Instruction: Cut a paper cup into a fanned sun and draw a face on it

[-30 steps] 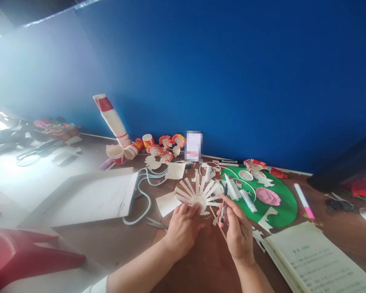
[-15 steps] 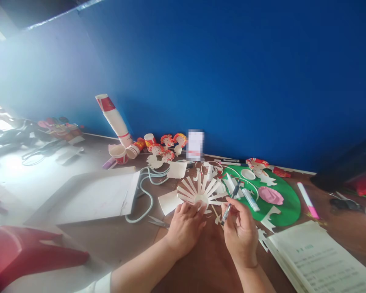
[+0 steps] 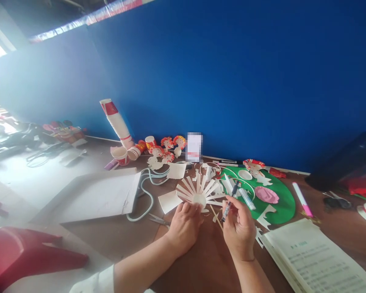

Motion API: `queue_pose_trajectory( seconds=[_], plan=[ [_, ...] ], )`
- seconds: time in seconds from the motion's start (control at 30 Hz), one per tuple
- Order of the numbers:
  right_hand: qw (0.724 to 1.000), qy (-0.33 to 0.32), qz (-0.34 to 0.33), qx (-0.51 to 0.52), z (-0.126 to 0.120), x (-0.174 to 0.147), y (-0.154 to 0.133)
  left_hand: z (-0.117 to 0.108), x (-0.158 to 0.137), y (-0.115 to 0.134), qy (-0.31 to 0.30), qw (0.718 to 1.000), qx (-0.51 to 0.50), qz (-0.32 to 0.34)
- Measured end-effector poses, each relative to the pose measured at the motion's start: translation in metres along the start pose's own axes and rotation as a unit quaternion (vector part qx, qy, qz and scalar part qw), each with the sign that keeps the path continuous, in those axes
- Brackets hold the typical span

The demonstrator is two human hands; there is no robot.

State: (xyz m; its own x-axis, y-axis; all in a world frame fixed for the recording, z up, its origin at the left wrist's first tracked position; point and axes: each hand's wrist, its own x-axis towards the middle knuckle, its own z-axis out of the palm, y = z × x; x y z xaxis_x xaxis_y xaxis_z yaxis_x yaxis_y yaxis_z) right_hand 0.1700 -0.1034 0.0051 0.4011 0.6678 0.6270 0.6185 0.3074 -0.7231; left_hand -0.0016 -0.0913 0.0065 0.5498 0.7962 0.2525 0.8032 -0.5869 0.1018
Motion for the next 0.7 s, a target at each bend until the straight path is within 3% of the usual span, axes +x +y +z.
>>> queue_pose_trajectory(
  seconds=[0.13, 0.4, 0.5, 0.7],
  plan=[
    [1.000, 0.011, -0.003, -0.029, -0.002, 0.001, -0.001, 0.001, -0.004, -0.001, 0.004, 0.999, 0.035, 0.014],
    [0.998, -0.002, -0.042, -0.056, -0.002, 0.001, -0.007, -0.005, -0.002, -0.004, -0.019, 1.000, -0.018, -0.010],
    [0.998, -0.002, -0.055, -0.035, -0.002, 0.001, -0.007, -0.005, -0.008, -0.004, -0.018, 0.999, -0.024, -0.032],
    [0.999, -0.023, -0.014, 0.039, -0.002, -0.002, -0.015, -0.004, -0.015, -0.001, 0.009, 0.998, -0.043, -0.054]
  ],
)
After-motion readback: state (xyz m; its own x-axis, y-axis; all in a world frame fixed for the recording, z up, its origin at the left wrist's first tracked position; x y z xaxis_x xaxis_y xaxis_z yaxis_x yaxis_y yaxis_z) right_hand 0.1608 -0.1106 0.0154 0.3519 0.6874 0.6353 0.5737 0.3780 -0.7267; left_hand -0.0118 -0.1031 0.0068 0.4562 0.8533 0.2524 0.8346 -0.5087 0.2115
